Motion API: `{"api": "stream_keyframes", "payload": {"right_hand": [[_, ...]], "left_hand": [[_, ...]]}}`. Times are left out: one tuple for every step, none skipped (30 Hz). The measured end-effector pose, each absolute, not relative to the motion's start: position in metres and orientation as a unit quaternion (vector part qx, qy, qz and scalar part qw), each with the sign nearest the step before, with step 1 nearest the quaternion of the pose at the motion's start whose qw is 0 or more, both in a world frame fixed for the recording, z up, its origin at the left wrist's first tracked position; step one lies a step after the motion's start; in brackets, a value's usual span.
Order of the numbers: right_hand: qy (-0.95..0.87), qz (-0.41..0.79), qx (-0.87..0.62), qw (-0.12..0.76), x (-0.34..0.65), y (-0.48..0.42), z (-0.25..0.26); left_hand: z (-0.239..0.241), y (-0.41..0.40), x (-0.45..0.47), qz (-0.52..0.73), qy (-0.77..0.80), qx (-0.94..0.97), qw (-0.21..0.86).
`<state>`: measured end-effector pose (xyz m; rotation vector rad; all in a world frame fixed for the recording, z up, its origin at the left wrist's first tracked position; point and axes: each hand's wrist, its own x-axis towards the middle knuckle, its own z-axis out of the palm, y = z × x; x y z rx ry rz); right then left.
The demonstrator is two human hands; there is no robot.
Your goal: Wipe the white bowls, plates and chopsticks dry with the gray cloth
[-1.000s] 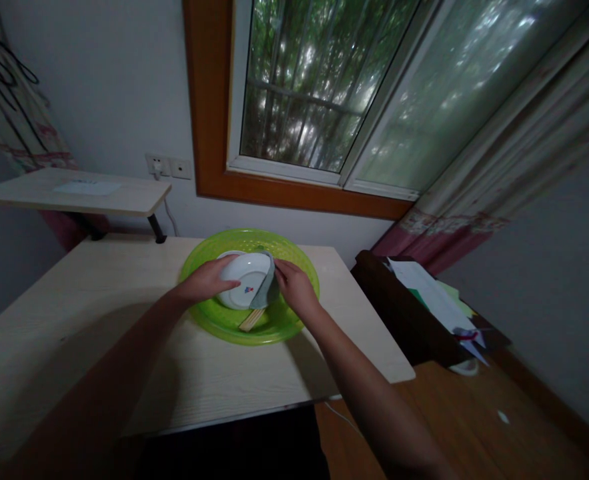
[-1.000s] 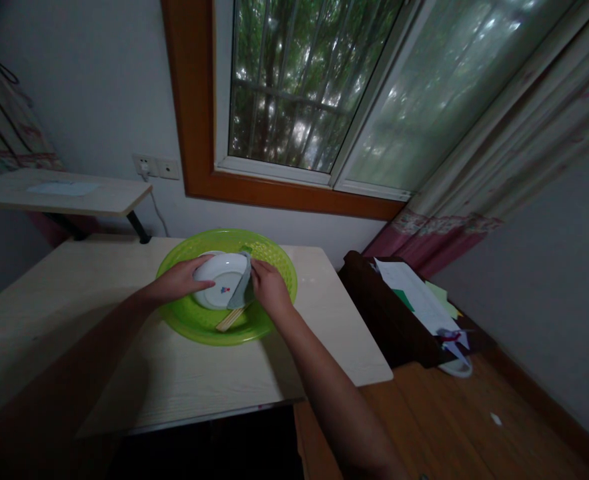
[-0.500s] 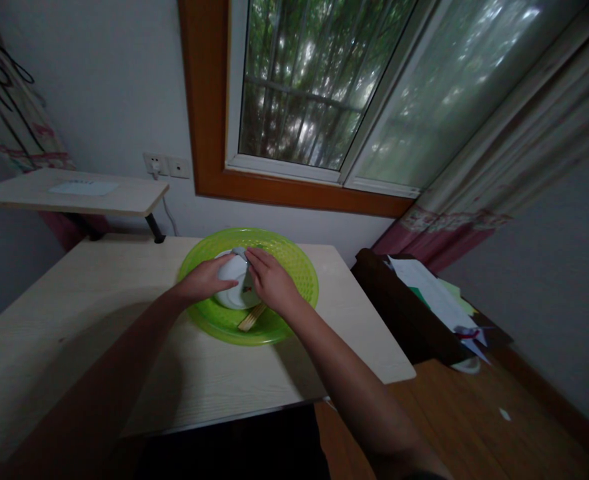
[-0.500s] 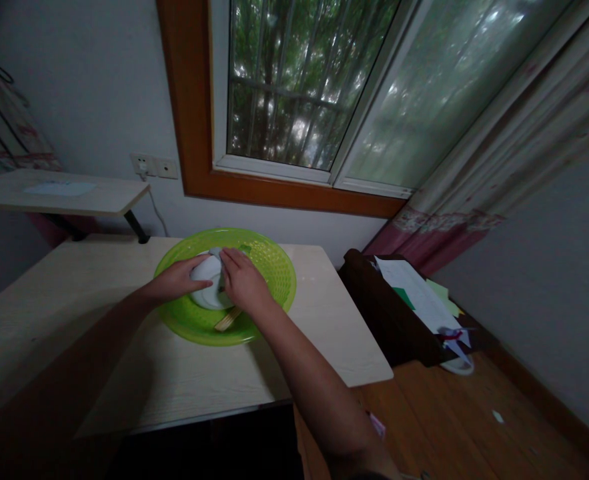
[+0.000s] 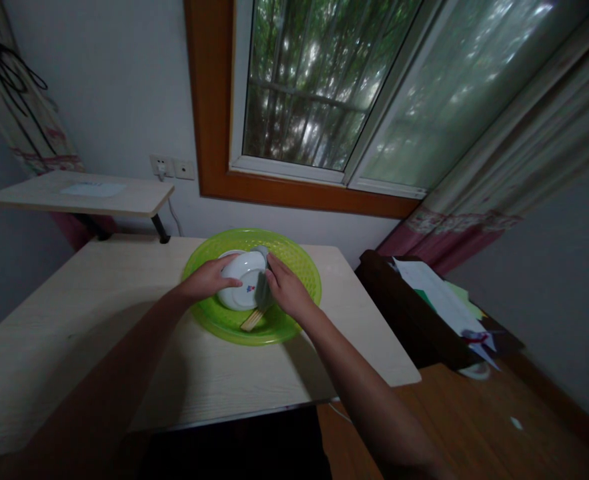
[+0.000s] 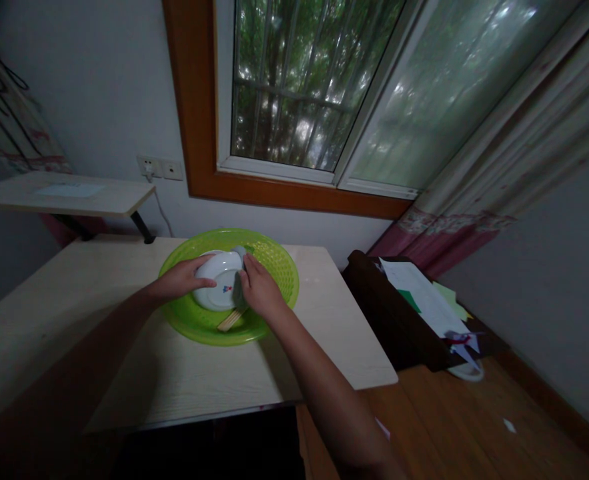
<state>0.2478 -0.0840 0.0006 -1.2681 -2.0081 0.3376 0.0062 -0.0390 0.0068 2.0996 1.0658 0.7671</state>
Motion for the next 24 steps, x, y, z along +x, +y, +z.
{"api": "stream_keyframes", "payload": {"right_hand": [[-0.787, 0.123, -0.486, 0.361, 0.243, -0.085, 0.004], [-0.795, 0.114, -0.479, 0.356, 0.237, -0.087, 0.008], [-0.803, 0.107, -0.470, 0.351, 0.232, -0.088, 0.012], [-0.811, 0.102, -0.460, 0.346, 0.228, -0.090, 0.015], [-0.821, 0.099, -0.447, 0.342, 0.224, -0.091, 0.017], [-0.826, 0.097, -0.438, 0.341, 0.221, -0.092, 0.018], [-0.830, 0.099, -0.431, 0.339, 0.220, -0.093, 0.019], [-0.831, 0.103, -0.430, 0.338, 0.221, -0.093, 0.018], [-0.828, 0.109, -0.434, 0.338, 0.224, -0.092, 0.016], [-0.823, 0.119, -0.441, 0.338, 0.228, -0.091, 0.013], [-0.813, 0.132, -0.455, 0.340, 0.233, -0.089, 0.010], [-0.799, 0.148, -0.470, 0.346, 0.240, -0.087, 0.006], [-0.780, 0.165, -0.488, 0.356, 0.247, -0.084, 0.002], [-0.763, 0.184, -0.503, 0.362, 0.254, -0.082, -0.002], [-0.751, 0.210, -0.511, 0.360, 0.260, -0.080, -0.005], [-0.741, 0.234, -0.521, 0.353, 0.264, -0.078, -0.007], [-0.733, 0.248, -0.531, 0.345, 0.267, -0.077, -0.008], [-0.730, 0.256, -0.537, 0.337, 0.269, -0.076, -0.008], [-0.730, 0.255, -0.540, 0.332, 0.268, -0.076, -0.008], [-0.733, 0.247, -0.540, 0.331, 0.266, -0.076, -0.007], [-0.740, 0.232, -0.537, 0.332, 0.262, -0.077, -0.005], [-0.747, 0.214, -0.532, 0.336, 0.257, -0.078, -0.002], [-0.755, 0.196, -0.527, 0.339, 0.251, -0.079, 0.001], [-0.764, 0.175, -0.519, 0.340, 0.246, -0.081, 0.004]], "left_hand": [[0.006, -0.039, 0.006, 0.295, 0.406, 0.800, 0.328], [0.005, -0.038, 0.006, 0.297, 0.406, 0.799, 0.328], [0.005, -0.038, 0.006, 0.298, 0.408, 0.798, 0.328], [0.005, -0.038, 0.006, 0.298, 0.410, 0.797, 0.328], [0.004, -0.038, 0.005, 0.297, 0.411, 0.797, 0.328], [0.005, -0.038, 0.005, 0.296, 0.409, 0.798, 0.329], [0.005, -0.038, 0.005, 0.296, 0.407, 0.799, 0.329], [0.005, -0.039, 0.005, 0.297, 0.406, 0.799, 0.329], [0.006, -0.039, 0.005, 0.297, 0.405, 0.800, 0.329], [0.007, -0.039, 0.005, 0.298, 0.406, 0.799, 0.330], [0.007, -0.040, 0.005, 0.298, 0.407, 0.797, 0.332], [0.008, -0.040, 0.006, 0.298, 0.409, 0.795, 0.334], [0.008, -0.040, 0.006, 0.295, 0.411, 0.794, 0.337], [0.008, -0.039, 0.006, 0.291, 0.413, 0.794, 0.338], [0.008, -0.039, 0.006, 0.288, 0.415, 0.794, 0.338], [0.007, -0.038, 0.006, 0.286, 0.418, 0.793, 0.338], [0.006, -0.038, 0.005, 0.286, 0.419, 0.792, 0.339], [0.005, -0.037, 0.005, 0.288, 0.418, 0.791, 0.343], [0.004, -0.037, 0.005, 0.291, 0.415, 0.789, 0.348], [0.004, -0.036, 0.005, 0.295, 0.410, 0.786, 0.355], [0.003, -0.036, 0.005, 0.298, 0.407, 0.784, 0.363], [0.003, -0.036, 0.005, 0.299, 0.404, 0.782, 0.369], [0.003, -0.036, 0.005, 0.299, 0.403, 0.781, 0.373], [0.003, -0.036, 0.005, 0.298, 0.403, 0.780, 0.375]]}}
